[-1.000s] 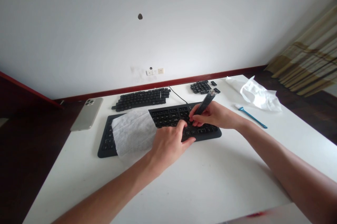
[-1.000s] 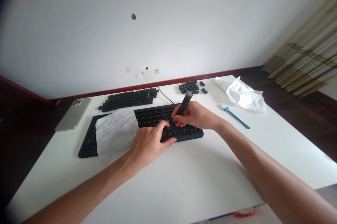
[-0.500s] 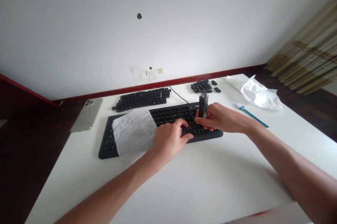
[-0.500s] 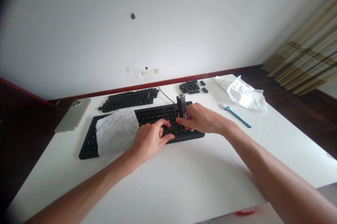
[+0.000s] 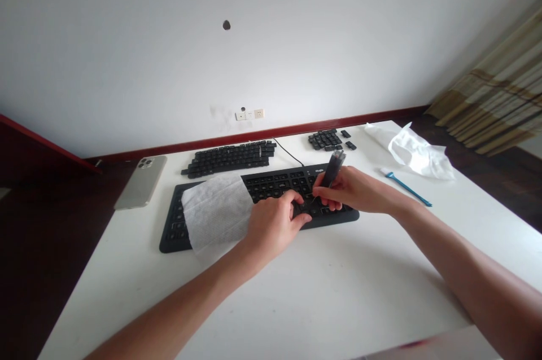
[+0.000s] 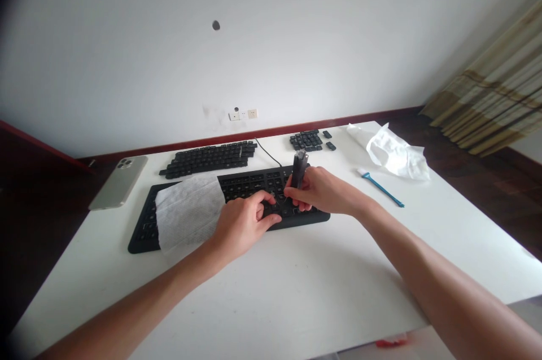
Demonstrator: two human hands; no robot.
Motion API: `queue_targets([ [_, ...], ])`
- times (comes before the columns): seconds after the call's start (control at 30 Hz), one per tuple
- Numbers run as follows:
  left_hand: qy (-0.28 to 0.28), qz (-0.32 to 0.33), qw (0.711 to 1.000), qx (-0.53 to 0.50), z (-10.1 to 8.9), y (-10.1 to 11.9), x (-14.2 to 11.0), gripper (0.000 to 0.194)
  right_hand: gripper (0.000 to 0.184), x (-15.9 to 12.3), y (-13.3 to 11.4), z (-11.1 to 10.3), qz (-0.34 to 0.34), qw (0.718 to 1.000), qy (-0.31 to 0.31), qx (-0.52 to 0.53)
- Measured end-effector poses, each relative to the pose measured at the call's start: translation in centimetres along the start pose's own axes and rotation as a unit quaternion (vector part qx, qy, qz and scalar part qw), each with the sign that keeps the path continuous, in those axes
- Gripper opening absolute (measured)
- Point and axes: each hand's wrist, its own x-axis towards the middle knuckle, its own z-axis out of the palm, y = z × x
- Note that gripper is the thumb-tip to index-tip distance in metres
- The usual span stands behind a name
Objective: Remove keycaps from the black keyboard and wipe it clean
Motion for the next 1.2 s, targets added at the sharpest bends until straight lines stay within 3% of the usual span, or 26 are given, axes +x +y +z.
queue_targets([
  [0.6,0.014,0.0,1.0,0.008,0.0,0.2,-0.3,0.028,0.027,0.5,0.6,1.8,-0.037,0.987,0.037,0.15],
  [0.8,0.019,0.001,1.0,0.008,0.1,0.2,-0.3,0.028,0.023,0.2,0.0,1.2,-0.067,0.995,0.009,0.068],
  [1.0,0.017,-0.019,1.0,0.008,0.1,0.2,-0.2,0.043,0.025,-0.4,-0.7,0.9,-0.116,0.993,-0.003,0.013],
  [1.2,0.018,-0.002,0.999,0.039,0.2,-0.1,-0.1,0.032,0.022,-0.7,-1.4,1.4,-0.174,0.983,-0.017,-0.046],
])
